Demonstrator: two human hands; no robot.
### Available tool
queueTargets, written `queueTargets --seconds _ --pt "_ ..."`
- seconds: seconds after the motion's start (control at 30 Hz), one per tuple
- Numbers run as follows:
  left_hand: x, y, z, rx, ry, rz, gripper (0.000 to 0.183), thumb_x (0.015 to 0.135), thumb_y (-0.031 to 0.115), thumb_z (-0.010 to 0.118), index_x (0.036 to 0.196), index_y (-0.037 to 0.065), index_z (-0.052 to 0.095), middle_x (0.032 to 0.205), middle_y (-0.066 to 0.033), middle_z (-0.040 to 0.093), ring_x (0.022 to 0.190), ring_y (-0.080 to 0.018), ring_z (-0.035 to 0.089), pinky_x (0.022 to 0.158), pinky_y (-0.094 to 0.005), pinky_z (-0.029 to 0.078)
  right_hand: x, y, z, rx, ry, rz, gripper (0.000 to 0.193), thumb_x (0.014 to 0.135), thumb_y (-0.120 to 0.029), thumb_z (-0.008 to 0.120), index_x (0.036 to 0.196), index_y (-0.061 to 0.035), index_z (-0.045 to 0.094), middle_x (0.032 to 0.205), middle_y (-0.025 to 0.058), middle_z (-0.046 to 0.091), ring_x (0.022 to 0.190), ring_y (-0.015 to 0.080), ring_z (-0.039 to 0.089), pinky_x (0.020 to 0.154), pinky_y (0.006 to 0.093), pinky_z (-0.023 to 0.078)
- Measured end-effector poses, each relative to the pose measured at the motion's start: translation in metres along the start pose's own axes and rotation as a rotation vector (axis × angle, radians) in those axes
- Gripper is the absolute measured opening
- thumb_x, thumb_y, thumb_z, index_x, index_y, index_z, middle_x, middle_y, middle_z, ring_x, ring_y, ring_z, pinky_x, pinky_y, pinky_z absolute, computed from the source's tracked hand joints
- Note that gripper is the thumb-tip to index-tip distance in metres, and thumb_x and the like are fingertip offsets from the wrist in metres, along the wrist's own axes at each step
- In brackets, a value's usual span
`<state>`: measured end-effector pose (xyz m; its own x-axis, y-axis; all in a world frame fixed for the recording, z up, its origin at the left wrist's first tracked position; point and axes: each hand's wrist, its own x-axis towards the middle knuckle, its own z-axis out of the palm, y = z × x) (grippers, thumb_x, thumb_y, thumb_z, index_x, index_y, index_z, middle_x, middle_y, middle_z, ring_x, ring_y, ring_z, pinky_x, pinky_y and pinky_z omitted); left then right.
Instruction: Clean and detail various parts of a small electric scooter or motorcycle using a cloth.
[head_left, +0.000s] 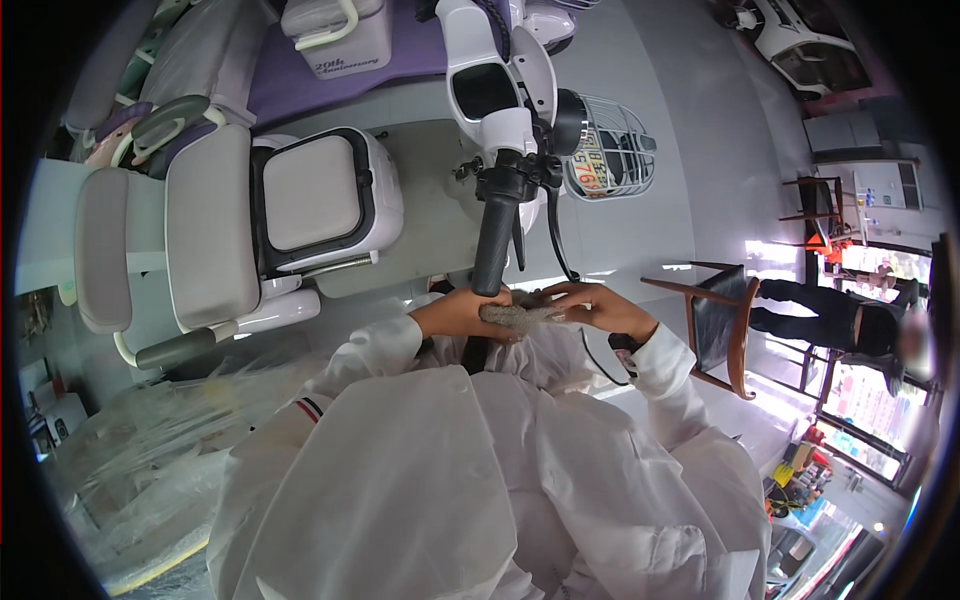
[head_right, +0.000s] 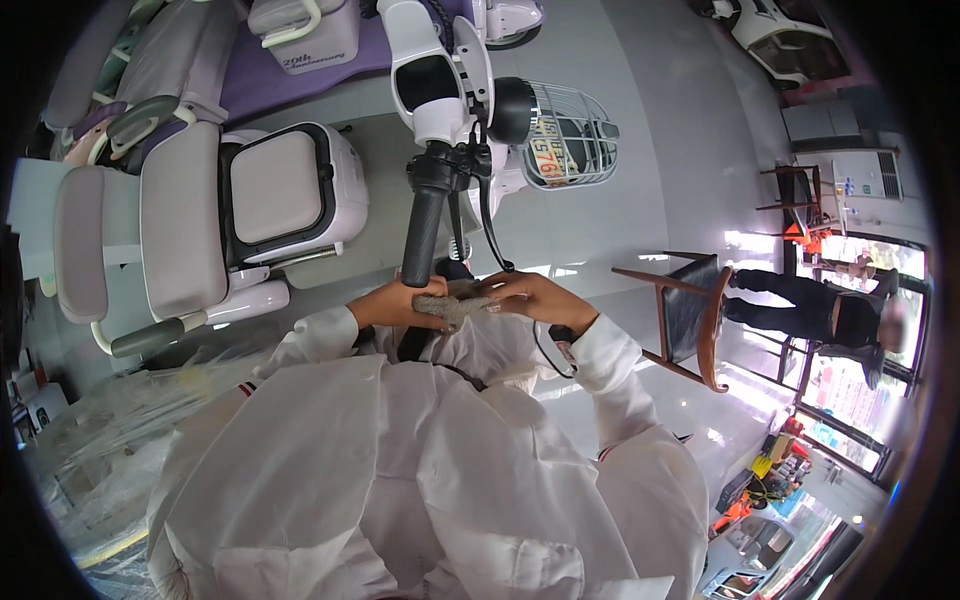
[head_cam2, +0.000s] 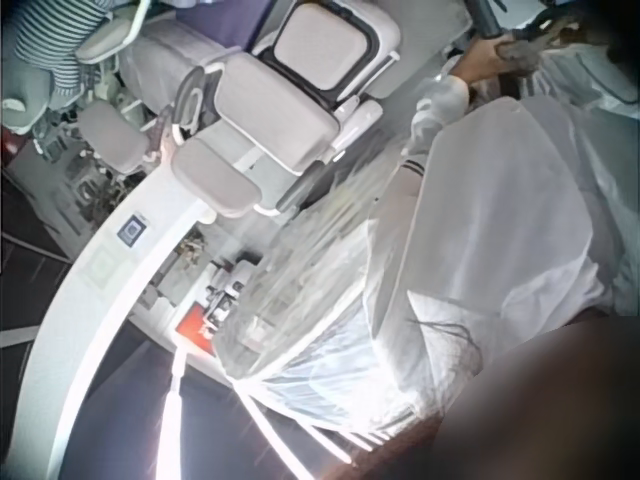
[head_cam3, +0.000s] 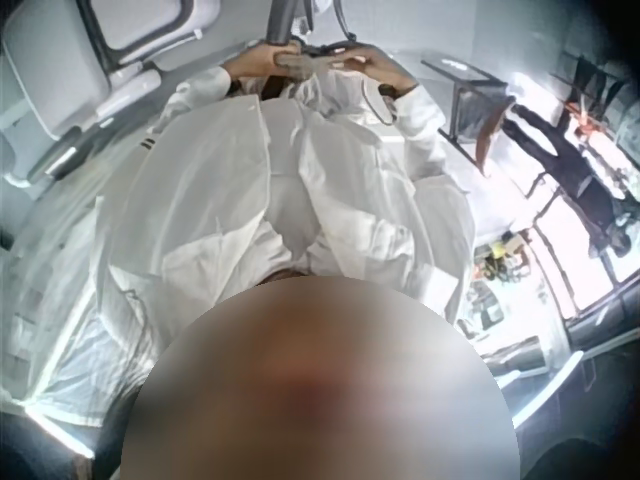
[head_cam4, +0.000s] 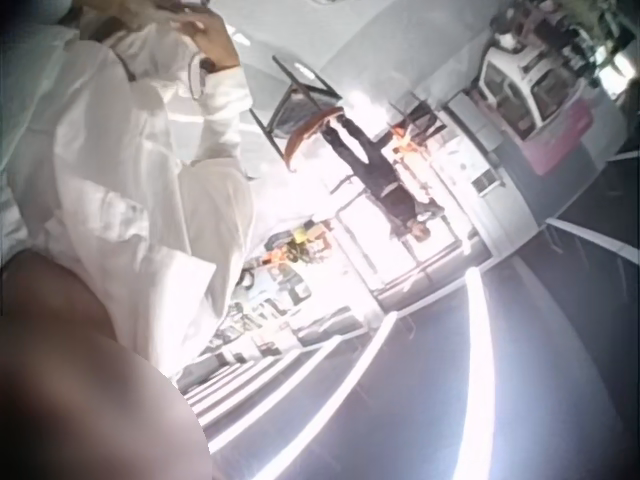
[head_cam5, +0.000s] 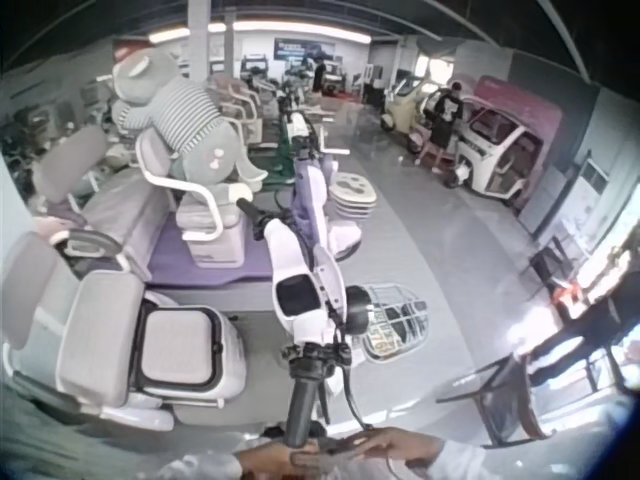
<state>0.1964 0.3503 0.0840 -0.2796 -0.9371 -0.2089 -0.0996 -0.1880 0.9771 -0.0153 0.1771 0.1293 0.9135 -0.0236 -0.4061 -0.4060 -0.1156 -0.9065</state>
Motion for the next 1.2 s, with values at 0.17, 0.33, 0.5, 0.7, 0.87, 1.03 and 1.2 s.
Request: queueTargets --seconds 0.17,0.33,0.5,0.7,0.87,1.03,1.2 --pt "0.011 -0.014 -0.010 0.369 0.140 0.259 0.031 0.069 0.021 0.077 0.090 0.004 0.063 0.115 -0.0052 0.054 0.112 -0.0260 0.049 0.095 -0.0377 0.041 -0.005 0.014 -0.016 0.076 0.128 0.112 0.020 0.086 -0.002 0.057 0.105 0.0020 0.062 0.100 0.0100 0.065 0.093 0.0163 0.059 0.086 0.0294 0.045" --pt "0.015 -0.035 -0.009 0.350 0.158 0.328 0.050 0.067 0.025 0.077 0.110 0.010 0.058 0.125 -0.0071 0.048 0.116 -0.0297 0.047 0.099 -0.0397 0.039 0.005 0.021 -0.020 -0.007 0.137 0.097 0.019 0.086 -0.005 0.058 0.104 0.0007 0.062 0.088 0.0111 0.066 0.080 0.0132 0.057 0.076 0.0280 0.045" --pt "0.018 -0.030 -0.019 0.322 0.155 0.298 0.054 0.069 0.023 0.074 0.118 0.012 0.055 0.124 -0.0100 0.051 0.116 -0.0304 0.048 0.100 -0.0410 0.038 0.006 0.022 -0.031 -0.106 0.111 0.059 0.018 0.085 -0.003 0.058 0.102 0.0000 0.062 0.084 0.0088 0.065 0.077 0.0134 0.056 0.075 0.0272 0.045" --pt "0.014 -0.024 -0.040 0.802 0.432 0.345 0.028 0.070 0.011 0.069 0.098 0.008 0.065 0.116 -0.0073 0.060 0.111 -0.0292 0.051 0.093 -0.0385 0.043 0.005 0.033 -0.041 -0.074 0.295 -0.139 0.012 0.086 -0.001 0.056 0.097 0.0002 0.061 0.077 0.0086 0.060 0.071 0.0137 0.051 0.070 0.0269 0.044" --pt "0.006 -0.044 -0.044 0.240 0.405 0.149 0.030 0.074 0.008 0.066 0.103 0.005 0.061 0.108 -0.0087 0.062 0.103 -0.0228 0.054 0.087 -0.0341 0.044 0.012 0.025 -0.061 -0.102 0.224 0.010 0.011 0.089 -0.007 0.055 0.097 0.0000 0.058 0.079 0.0072 0.059 0.073 0.0127 0.051 0.071 0.0256 0.043" --pt "0.049 -0.079 -0.067 0.027 0.758 -0.026 0.017 0.084 0.014 0.059 0.097 0.003 0.061 0.094 -0.0172 0.063 0.087 -0.0313 0.062 0.080 -0.0339 0.046 0.076 0.042 -0.093 0.058 0.498 -0.107 0.022 0.093 -0.020 0.052 0.098 0.0003 0.058 0.087 0.0087 0.061 0.082 0.0154 0.054 0.076 0.0279 0.042" --pt "0.074 -0.115 -0.059 0.420 0.845 0.087 0.022 0.086 0.025 0.060 0.093 0.004 0.059 0.091 -0.0149 0.064 0.083 -0.0314 0.063 0.070 -0.0380 0.047 0.153 0.122 -0.079 -0.173 0.577 0.021 0.025 0.089 -0.022 0.054 0.103 -0.0017 0.059 0.090 0.0087 0.063 0.084 0.0164 0.054 0.076 0.0316 0.044"
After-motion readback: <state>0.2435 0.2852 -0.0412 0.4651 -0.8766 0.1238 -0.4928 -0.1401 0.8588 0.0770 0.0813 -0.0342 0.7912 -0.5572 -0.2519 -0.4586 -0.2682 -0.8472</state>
